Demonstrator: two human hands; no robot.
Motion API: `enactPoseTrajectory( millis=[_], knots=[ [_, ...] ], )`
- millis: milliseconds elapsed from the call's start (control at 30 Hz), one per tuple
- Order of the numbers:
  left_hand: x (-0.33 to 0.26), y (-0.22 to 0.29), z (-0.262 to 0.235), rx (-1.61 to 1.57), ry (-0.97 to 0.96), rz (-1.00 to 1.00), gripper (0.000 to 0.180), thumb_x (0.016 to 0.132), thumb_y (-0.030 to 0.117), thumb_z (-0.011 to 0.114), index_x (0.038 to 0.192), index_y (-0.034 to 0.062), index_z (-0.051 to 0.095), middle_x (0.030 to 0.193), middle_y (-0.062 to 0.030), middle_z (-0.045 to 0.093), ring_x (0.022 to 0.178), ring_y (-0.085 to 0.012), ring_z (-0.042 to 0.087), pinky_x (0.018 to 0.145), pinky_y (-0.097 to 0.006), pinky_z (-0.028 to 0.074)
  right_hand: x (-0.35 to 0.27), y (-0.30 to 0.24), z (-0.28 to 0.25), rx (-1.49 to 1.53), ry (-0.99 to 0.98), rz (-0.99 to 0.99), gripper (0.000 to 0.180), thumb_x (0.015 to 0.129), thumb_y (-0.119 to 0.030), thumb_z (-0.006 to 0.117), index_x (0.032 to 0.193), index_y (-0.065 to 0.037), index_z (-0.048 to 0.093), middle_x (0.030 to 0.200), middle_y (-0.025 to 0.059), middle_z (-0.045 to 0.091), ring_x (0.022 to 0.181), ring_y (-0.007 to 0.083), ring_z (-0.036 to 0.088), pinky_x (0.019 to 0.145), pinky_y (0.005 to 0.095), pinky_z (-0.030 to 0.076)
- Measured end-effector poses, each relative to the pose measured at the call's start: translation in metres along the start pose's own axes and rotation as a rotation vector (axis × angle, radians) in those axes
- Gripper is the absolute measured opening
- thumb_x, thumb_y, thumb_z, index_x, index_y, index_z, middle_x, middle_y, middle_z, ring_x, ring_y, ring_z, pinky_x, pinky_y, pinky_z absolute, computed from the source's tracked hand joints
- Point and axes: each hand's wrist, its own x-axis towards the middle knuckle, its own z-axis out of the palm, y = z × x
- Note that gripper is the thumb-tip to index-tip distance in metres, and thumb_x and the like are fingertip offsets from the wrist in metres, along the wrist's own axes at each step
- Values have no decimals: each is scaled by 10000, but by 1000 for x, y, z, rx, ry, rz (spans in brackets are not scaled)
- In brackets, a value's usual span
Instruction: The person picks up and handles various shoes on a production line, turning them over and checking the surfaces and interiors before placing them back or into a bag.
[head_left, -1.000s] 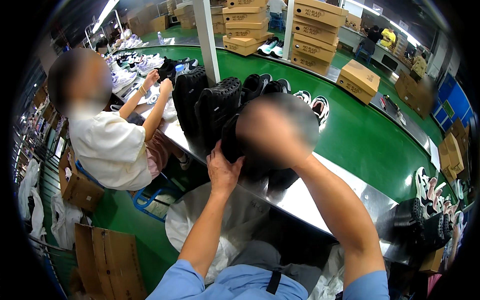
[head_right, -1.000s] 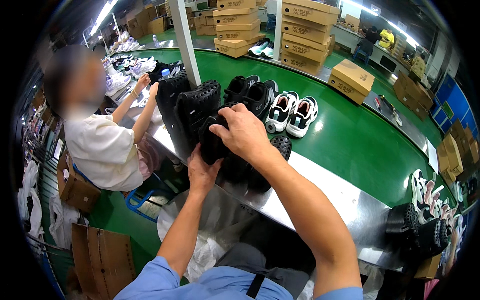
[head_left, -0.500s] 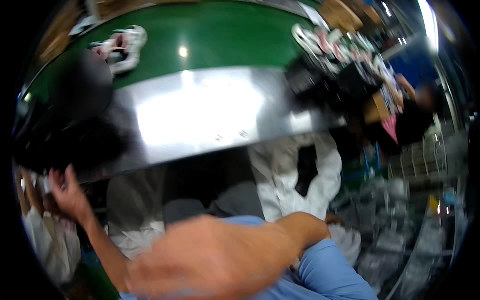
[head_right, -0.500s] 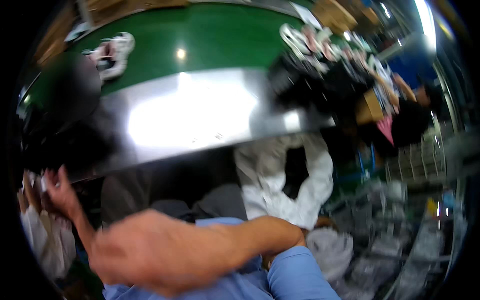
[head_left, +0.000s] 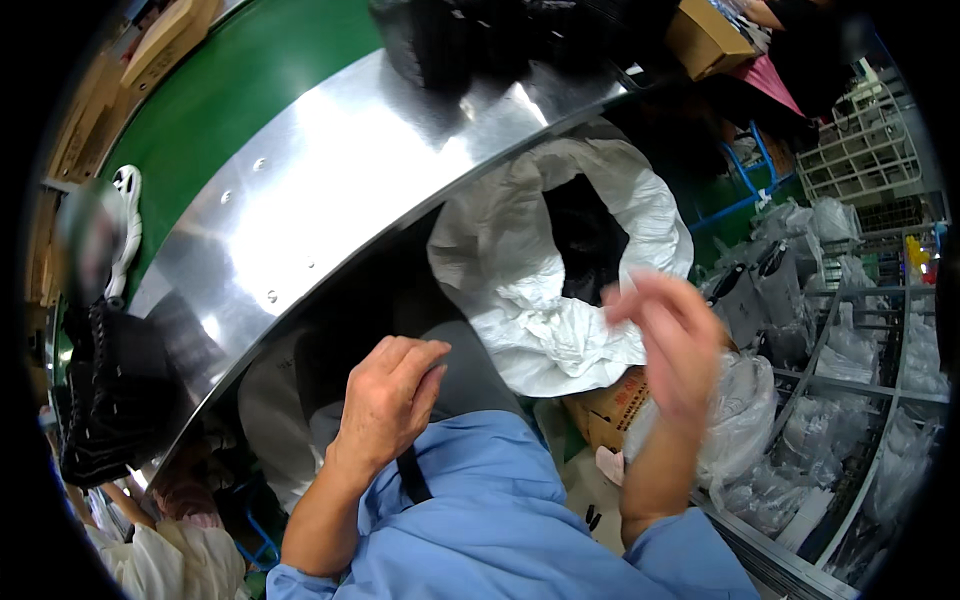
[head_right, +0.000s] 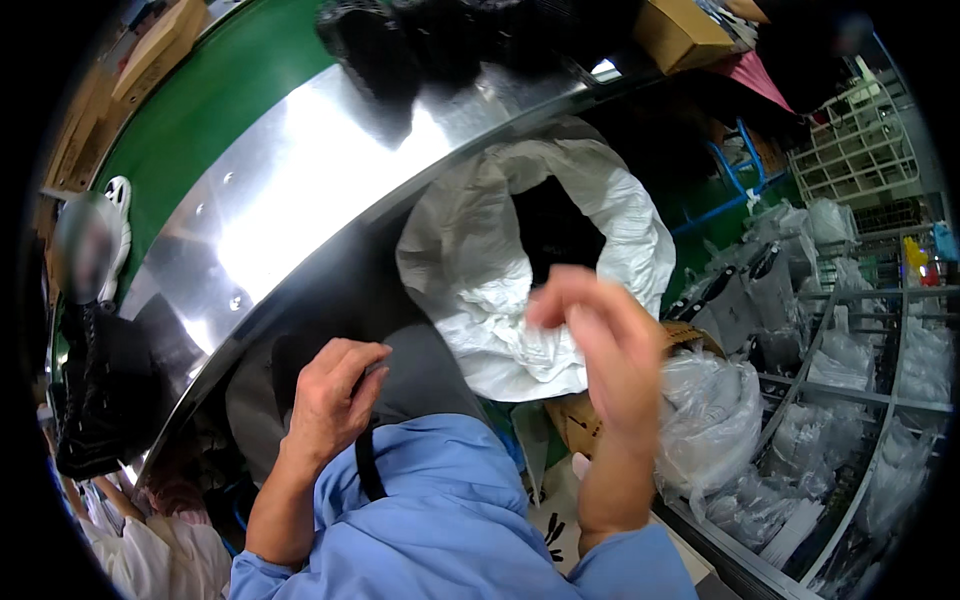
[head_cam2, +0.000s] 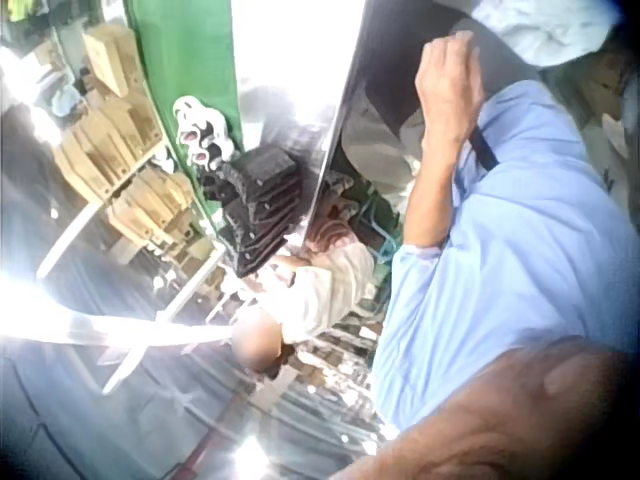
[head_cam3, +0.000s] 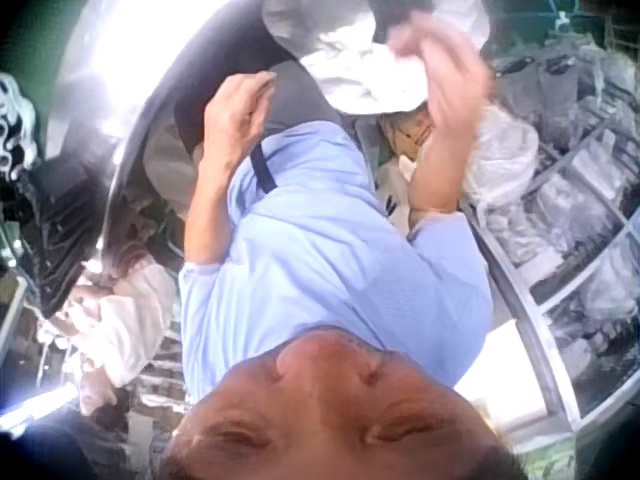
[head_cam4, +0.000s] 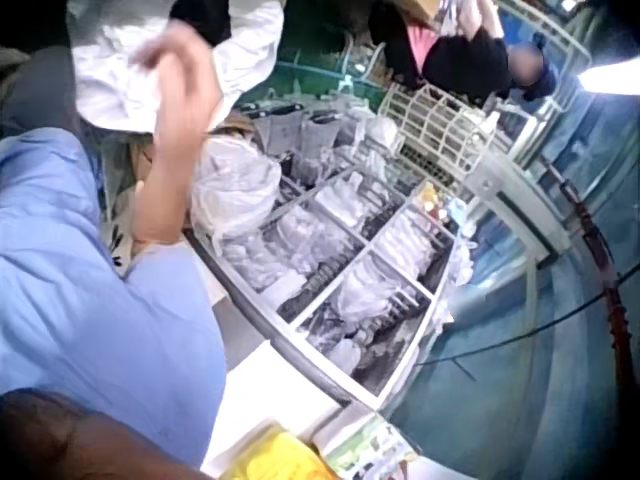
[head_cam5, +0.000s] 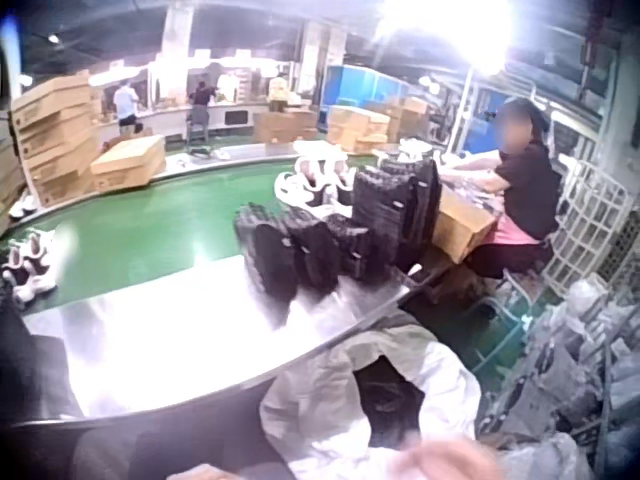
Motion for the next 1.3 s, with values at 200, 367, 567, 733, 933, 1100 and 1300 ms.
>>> enactPoseTrajectory(
  millis=[200, 367, 567, 733, 933, 1100, 1300],
  knots=[
    [8, -8, 78, -43, -226, 110, 360, 812, -37, 732, 1165, 8, 677, 1169, -170, 678, 1086, -373, 664, 917, -447, 561, 4, 267, -82, -1118, 179, -32, 566, 826, -27, 696, 1377, 16, 574, 1380, 276, 565, 1273, 447, 550, 1085, 517, 447],
    [68, -26, 174, -9, -469, 352, 447, 972, 178, 616, 1389, 21, 576, 1472, -210, 549, 1445, -398, 453, 1222, -521, 338, -36, 310, 8, -1042, -132, -217, 562, 913, -228, 615, 1420, 4, 542, 1436, 259, 554, 1362, 439, 481, 1127, 535, 386],
    [94, -100, 214, 450, -917, -10, 300, 947, 206, 609, 1183, 49, 706, 1144, -168, 751, 1253, -341, 637, 1127, -473, 431, -24, 265, -33, -544, -124, -242, 160, 927, -114, 650, 1023, -5, 716, 1109, 204, 707, 1097, 387, 661, 931, 473, 527],
    [98, -85, 189, 683, -924, 306, 248, 897, 131, 622, 1117, 50, 704, 1027, -147, 760, 1055, -317, 712, 964, -415, 538, 63, 292, -108, -886, 580, 423, 645, 939, -367, 728, 1325, 124, 569, 1283, 319, 629, 1235, 451, 590, 1076, 476, 460],
    [100, -90, 169, 518, -667, -184, 426, 941, 109, 576, 1356, 31, 630, 998, -204, 748, 985, -391, 733, 900, -456, 572, 117, 274, -32, -1134, -40, 752, 993, 835, -693, 688, 1405, 104, 527, 1372, 306, 618, 1293, 455, 556, 1123, 522, 403],
    [115, -107, 153, 358, -538, -238, 405, 967, 157, 578, 1354, 45, 628, 990, -248, 727, 985, -424, 710, 871, -477, 570, 121, 318, -32, -1350, -178, 728, 860, 835, -659, 691, 1346, 31, 642, 1375, 223, 652, 1342, 402, 529, 1149, 531, 339],
    [110, -121, 139, 385, -445, -149, 238, 911, 164, 657, 1091, 17, 706, 966, -247, 731, 939, -430, 705, 828, -513, 552, 104, 308, -94, -701, 7, 508, 598, 791, -135, 778, 1357, -7, 632, 1209, 246, 718, 1119, 363, 697, 976, 401, 530]
  ],
)
